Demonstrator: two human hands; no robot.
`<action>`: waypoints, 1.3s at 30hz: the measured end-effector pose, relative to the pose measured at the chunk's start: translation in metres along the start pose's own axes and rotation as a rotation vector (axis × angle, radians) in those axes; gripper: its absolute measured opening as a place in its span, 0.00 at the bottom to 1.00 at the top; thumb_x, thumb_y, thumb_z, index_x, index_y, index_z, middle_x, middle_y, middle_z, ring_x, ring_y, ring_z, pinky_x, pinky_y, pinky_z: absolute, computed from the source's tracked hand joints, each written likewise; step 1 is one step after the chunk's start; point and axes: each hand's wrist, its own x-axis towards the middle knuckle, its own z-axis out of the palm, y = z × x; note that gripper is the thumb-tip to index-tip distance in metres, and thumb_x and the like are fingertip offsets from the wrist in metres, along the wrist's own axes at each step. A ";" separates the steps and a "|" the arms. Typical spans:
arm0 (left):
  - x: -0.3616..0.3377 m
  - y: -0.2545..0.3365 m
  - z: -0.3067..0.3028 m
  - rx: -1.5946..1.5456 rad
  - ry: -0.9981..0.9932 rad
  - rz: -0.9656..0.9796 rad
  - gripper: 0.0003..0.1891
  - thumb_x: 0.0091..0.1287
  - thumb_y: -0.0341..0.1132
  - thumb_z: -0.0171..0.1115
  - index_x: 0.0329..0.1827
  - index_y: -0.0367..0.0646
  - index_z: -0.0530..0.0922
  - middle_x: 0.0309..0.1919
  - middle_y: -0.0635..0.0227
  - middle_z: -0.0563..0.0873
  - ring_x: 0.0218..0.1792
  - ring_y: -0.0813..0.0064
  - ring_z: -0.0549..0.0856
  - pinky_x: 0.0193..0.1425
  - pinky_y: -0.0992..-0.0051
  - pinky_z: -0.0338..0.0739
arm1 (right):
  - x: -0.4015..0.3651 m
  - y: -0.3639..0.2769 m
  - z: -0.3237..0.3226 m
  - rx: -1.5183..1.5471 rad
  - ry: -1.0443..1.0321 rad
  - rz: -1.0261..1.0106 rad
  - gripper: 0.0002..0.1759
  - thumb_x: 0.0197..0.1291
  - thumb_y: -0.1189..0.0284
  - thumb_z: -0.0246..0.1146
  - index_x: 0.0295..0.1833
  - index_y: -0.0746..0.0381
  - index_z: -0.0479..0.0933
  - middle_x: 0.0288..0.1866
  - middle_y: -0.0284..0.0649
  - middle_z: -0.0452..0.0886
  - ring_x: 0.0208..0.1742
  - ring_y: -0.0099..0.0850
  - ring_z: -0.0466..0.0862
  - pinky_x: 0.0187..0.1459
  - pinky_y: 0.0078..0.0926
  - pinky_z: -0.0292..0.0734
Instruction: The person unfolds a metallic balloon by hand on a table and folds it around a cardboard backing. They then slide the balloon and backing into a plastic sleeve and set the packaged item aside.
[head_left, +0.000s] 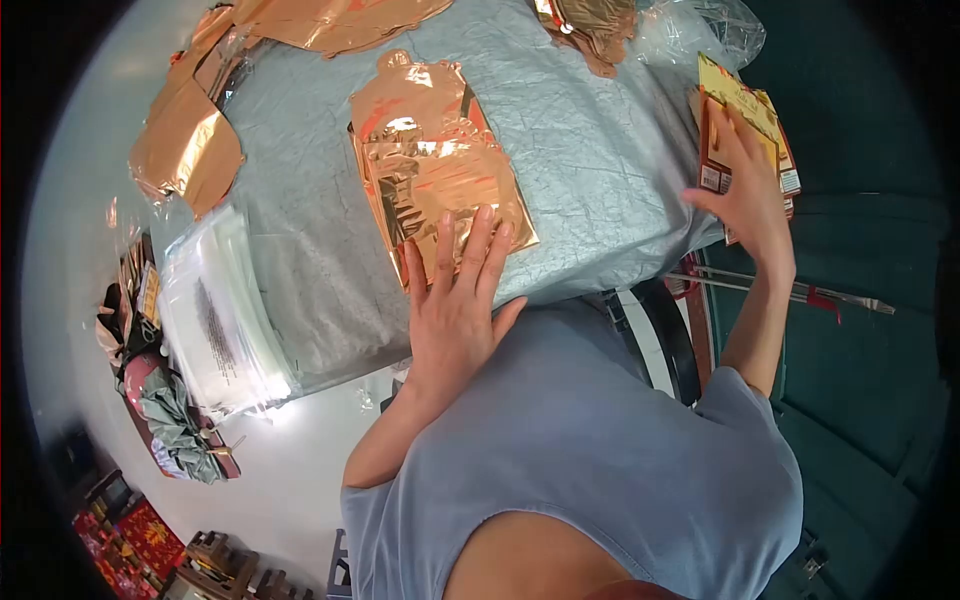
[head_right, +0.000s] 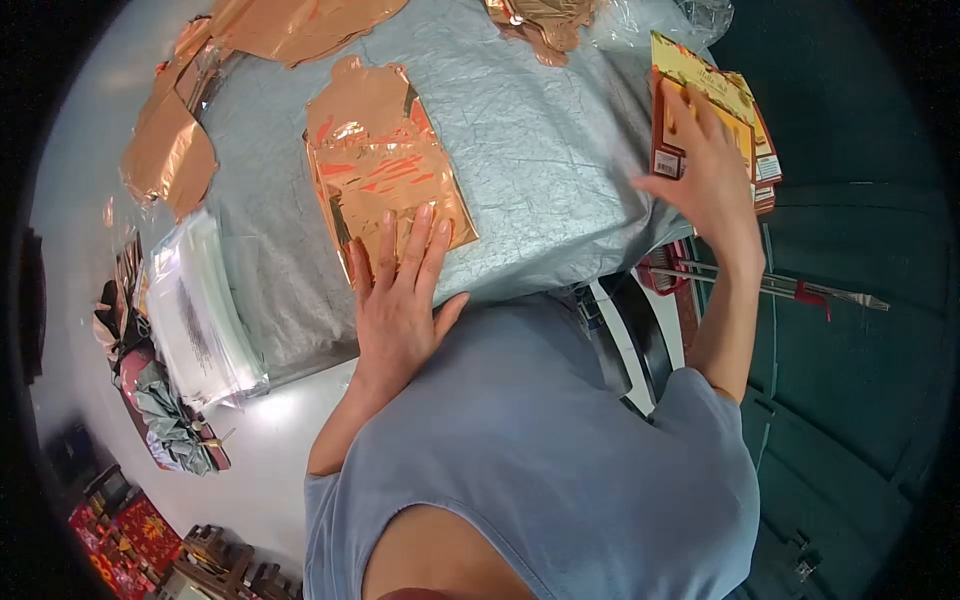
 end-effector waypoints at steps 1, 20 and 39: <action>0.000 0.000 0.000 0.000 0.001 0.004 0.46 0.62 0.52 0.73 0.84 0.54 0.64 0.85 0.72 0.61 0.85 0.53 0.57 0.83 0.37 0.55 | -0.004 -0.005 -0.002 -0.056 -0.096 0.033 0.34 0.59 0.70 0.75 0.73 0.52 0.78 0.77 0.44 0.74 0.75 0.48 0.76 0.72 0.41 0.73; -0.001 0.000 0.004 0.046 0.000 0.018 0.47 0.64 0.55 0.71 0.85 0.54 0.61 0.86 0.71 0.60 0.85 0.50 0.56 0.81 0.34 0.56 | -0.043 0.020 -0.010 0.100 -0.001 0.327 0.41 0.59 0.56 0.78 0.74 0.64 0.75 0.75 0.52 0.77 0.73 0.46 0.79 0.70 0.39 0.74; -0.001 0.000 0.003 0.048 0.003 0.013 0.47 0.64 0.55 0.71 0.85 0.54 0.62 0.86 0.72 0.60 0.85 0.52 0.57 0.81 0.35 0.56 | -0.038 0.003 0.010 -0.178 -0.021 0.346 0.37 0.61 0.55 0.76 0.71 0.60 0.76 0.65 0.48 0.81 0.62 0.50 0.85 0.56 0.45 0.82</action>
